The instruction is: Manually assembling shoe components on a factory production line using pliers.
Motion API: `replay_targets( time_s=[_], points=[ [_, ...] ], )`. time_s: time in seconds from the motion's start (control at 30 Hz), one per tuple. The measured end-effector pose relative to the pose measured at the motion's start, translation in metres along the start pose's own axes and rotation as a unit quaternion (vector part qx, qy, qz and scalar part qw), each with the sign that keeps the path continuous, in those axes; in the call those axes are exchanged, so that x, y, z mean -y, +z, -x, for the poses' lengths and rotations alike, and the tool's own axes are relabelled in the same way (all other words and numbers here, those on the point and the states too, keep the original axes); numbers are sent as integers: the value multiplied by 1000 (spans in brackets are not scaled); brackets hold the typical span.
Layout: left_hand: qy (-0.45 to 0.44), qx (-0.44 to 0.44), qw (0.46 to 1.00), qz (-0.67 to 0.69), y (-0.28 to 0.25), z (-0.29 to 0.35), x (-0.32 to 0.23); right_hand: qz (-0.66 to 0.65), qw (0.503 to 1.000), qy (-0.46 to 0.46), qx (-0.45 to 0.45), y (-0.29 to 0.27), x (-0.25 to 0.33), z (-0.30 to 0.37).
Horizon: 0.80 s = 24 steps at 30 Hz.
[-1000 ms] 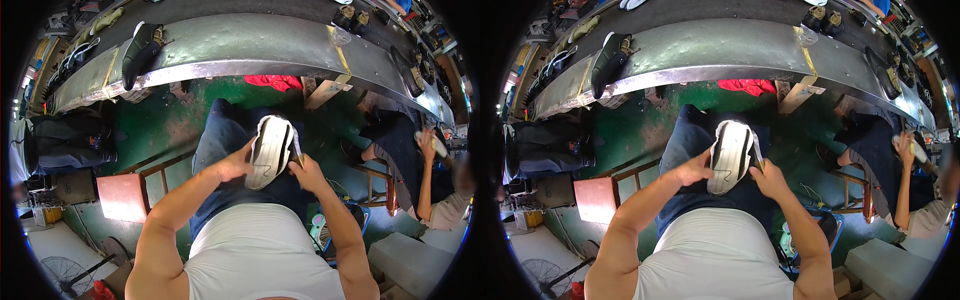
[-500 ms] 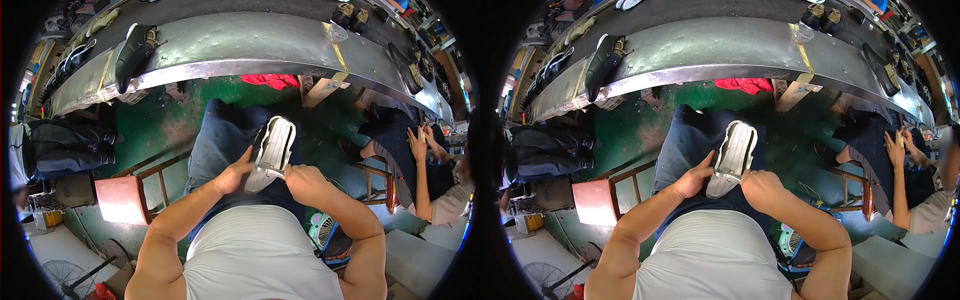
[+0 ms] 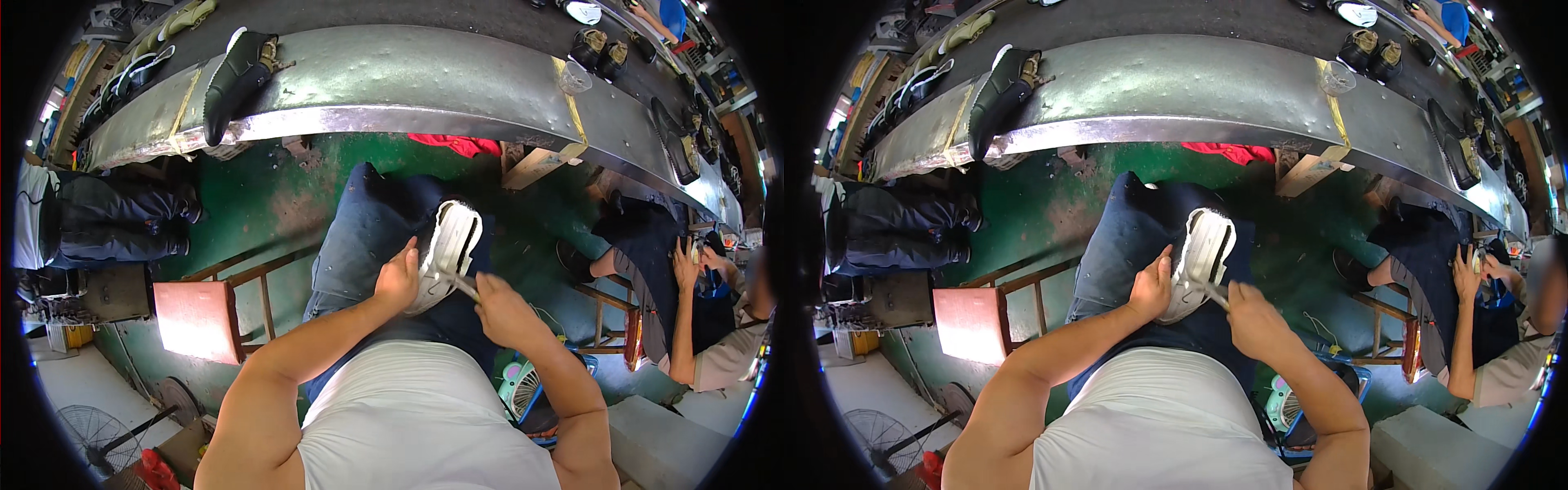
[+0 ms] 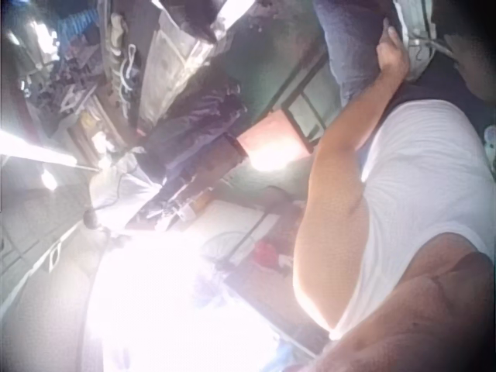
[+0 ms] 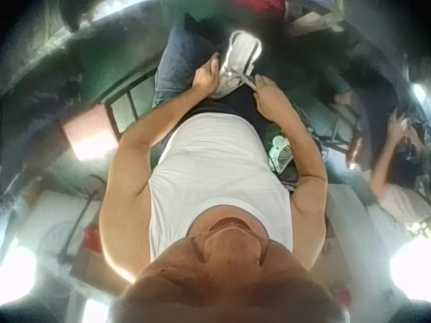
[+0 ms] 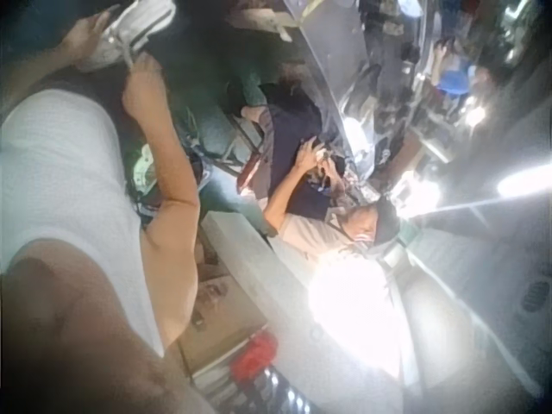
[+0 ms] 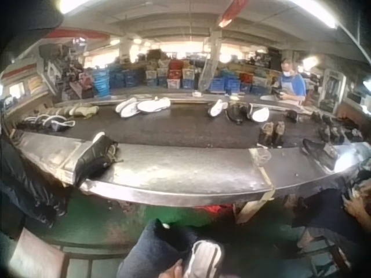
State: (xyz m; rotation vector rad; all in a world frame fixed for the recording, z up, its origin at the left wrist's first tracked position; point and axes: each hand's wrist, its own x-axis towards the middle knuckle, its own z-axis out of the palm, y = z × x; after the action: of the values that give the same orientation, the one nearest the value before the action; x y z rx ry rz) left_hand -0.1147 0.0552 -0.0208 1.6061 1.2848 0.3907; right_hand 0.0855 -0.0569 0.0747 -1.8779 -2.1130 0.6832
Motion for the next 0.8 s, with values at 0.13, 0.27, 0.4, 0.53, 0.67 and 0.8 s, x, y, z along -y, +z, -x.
replay_targets(
  time_s=[0.13, 0.27, 0.4, 0.53, 0.67, 0.8],
  points=[
    [164, -24, 983, -78, 3, 5, -4, 97, 993, 25, -69, -10, 0, -22],
    [257, -4, 959, -118, -2, -2, 3, 41, 993, 102, -31, 13, -15, -22],
    [281, 86, 932, -212, -15, -7, -14, -53, 987, 142, -55, 39, -35, -4],
    [260, 146, 921, -252, -24, -15, -25, -247, 921, 253, 163, -14, -48, -9],
    [227, 160, 927, -253, -23, -17, -27, -260, 943, 208, 26, -41, -31, -23],
    [239, 188, 905, -298, -21, -17, -46, -84, 989, 89, -88, -4, -42, -42]
  ],
)
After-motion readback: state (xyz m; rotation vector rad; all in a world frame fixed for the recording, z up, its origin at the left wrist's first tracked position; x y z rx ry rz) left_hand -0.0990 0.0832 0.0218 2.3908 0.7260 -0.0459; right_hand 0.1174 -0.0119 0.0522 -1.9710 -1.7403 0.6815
